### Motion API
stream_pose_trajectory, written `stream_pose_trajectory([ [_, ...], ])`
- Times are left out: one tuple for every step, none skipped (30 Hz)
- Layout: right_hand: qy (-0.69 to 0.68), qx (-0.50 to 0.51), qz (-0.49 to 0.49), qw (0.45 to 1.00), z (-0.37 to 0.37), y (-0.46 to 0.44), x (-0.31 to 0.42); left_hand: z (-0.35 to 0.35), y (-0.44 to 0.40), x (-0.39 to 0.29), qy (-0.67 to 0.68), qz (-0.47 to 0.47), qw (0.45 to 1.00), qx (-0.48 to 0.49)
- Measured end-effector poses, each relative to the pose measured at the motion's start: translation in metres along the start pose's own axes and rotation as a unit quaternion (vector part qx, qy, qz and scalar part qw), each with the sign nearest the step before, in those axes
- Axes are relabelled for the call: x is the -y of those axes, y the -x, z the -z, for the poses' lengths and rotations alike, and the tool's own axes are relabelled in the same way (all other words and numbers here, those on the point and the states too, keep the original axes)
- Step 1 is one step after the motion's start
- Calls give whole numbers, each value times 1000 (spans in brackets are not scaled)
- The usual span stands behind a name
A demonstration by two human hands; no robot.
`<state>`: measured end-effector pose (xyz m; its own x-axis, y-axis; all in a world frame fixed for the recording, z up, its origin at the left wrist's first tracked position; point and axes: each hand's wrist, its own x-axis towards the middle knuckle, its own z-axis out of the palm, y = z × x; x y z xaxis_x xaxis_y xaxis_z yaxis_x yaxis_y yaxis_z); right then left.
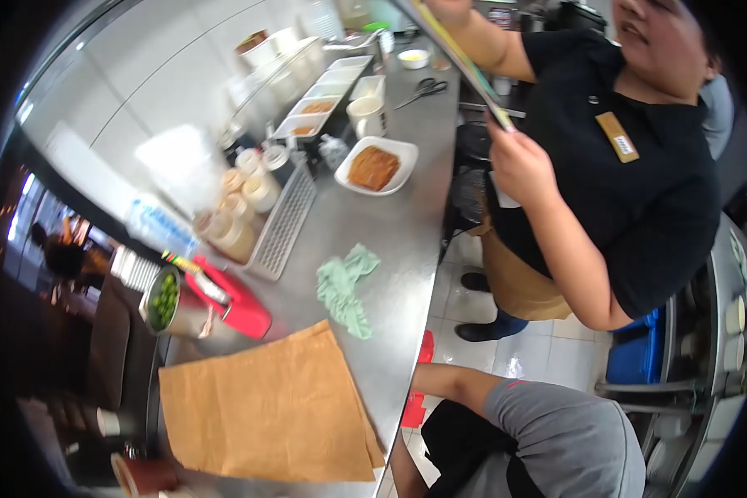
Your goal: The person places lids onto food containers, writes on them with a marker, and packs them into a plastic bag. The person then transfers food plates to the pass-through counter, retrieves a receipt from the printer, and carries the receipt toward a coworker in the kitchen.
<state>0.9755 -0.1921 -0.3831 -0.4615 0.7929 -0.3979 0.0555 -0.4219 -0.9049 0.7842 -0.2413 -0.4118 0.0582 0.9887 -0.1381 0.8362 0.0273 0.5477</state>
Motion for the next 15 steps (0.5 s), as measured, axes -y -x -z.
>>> stream_pose_trajectory([
  [-110,10,-35,993,5,29,-13,0,-3,-1,-1,-4,1000,5],
  [-200,19,-78,977,10,62,-28,-2,-7,-2,-3,-7,1000,11],
  [-188,27,-85,978,6,72,-31,-2,-11,-3,-4,-10,1000,16],
  [-158,33,-81,984,3,73,-29,-3,-13,-2,-6,-12,1000,18],
  [-122,36,-78,989,-1,74,-28,-4,-16,-4,-7,-15,1000,23],
  [-88,34,-74,993,-6,66,-27,-4,-17,-4,-5,-14,1000,25],
  [-58,44,-67,995,-12,56,-20,-4,-17,-4,-6,-13,1000,25],
  [-32,49,-59,997,-18,44,-15,-4,-19,-5,-6,-13,999,30],
  [-8,49,-51,997,-21,33,-10,-5,-22,-6,-6,-14,999,31],
  [13,49,-42,998,-26,25,-5,-6,-25,-8,-7,-17,999,34],
  [33,50,-32,998,-30,14,-2,-7,-27,-8,-8,-20,999,37],
  [51,47,-24,997,-32,6,1,-9,-28,-9,-10,-21,999,38],
  [63,43,-15,997,-32,2,4,-9,-30,-11,-13,-21,999,41],
  [73,41,-12,996,-36,-4,7,-11,-32,-13,-15,-23,999,44],
  [83,41,-7,996,-37,-7,9,-12,-33,-15,-19,-23,999,45],
])
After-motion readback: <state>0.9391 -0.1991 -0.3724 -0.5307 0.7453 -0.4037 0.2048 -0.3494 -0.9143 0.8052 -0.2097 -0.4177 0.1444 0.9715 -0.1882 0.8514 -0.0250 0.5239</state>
